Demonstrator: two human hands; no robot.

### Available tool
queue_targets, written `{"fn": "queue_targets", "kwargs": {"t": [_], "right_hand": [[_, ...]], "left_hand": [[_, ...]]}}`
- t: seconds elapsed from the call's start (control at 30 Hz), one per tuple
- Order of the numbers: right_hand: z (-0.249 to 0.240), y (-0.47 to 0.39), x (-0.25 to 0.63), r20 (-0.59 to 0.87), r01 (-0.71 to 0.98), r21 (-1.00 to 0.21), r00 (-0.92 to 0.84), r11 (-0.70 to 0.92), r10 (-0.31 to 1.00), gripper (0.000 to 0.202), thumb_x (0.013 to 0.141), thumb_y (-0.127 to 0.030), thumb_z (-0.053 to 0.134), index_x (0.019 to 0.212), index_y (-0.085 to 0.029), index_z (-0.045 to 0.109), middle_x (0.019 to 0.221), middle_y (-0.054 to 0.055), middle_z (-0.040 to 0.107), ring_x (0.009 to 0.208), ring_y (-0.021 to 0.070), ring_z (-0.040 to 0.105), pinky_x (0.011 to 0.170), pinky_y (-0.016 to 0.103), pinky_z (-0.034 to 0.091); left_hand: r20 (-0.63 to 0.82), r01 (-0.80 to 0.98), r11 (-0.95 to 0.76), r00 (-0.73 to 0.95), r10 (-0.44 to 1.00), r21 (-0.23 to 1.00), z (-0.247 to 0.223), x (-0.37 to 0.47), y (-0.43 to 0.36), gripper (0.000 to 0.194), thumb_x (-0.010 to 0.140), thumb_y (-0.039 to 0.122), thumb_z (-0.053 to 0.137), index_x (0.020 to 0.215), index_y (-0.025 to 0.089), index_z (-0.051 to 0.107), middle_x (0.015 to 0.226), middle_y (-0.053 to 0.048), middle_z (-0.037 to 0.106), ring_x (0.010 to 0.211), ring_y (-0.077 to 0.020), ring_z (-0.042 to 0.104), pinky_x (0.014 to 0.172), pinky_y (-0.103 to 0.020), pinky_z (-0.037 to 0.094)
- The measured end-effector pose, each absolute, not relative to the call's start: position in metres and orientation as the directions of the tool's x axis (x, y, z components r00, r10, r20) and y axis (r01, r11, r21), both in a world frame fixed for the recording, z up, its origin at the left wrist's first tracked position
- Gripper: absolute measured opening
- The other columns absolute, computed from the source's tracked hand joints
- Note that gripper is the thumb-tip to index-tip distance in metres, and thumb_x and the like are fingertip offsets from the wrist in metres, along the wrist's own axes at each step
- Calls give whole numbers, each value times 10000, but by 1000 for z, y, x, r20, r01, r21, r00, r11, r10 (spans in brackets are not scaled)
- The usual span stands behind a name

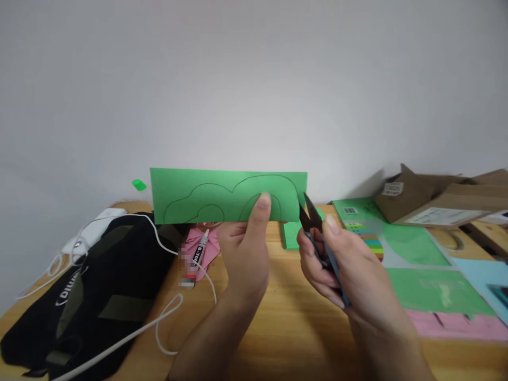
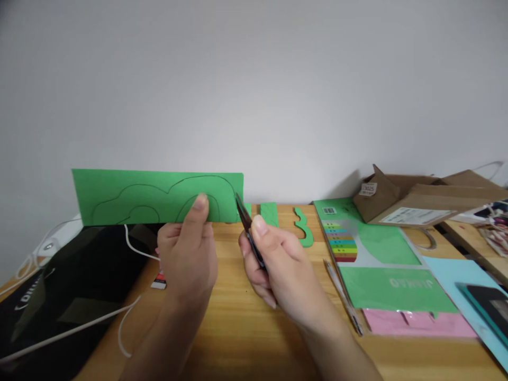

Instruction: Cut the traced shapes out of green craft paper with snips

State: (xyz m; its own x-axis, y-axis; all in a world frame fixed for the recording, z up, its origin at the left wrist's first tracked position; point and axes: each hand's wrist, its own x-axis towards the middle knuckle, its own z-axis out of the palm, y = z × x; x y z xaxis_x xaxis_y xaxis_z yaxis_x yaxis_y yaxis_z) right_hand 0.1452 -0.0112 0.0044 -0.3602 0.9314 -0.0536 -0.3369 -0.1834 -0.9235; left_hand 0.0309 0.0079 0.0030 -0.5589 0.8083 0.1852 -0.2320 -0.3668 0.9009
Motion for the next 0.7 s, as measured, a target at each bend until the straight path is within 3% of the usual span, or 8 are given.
{"fn": "queue_targets", "kwargs": {"t": [0.27,0.5,0.7], "right_hand": [[12,-19,156,-68,-284,-942,-353,-176,933,474,952,-607,521,765,-188,637,430,-101,349,326,27,171,302,127,151],[13,-18,154,72,-347,-938,-219,-9,973,406,962,-583,518,948,-223,705,435,-103,354,323,49,202,305,145,179],[13,-20,156,137,-354,-932,-154,75,979,419,990,-547,484,993,-215,740,442,-95,350,337,61,215,317,168,197]], "left_hand": [[222,-380,-478,-549,806,792,1,28,16,187,828,325,739,694,194,734,741,-2,752,744,-137,705,783,-264,590],[222,-427,-464,-505,834,776,0,28,17,214,851,302,730,661,206,748,785,5,777,821,-121,717,896,-243,554],[203,-458,-442,-482,852,771,0,29,15,165,805,342,783,690,223,774,840,14,793,835,-125,722,893,-242,556]]}}
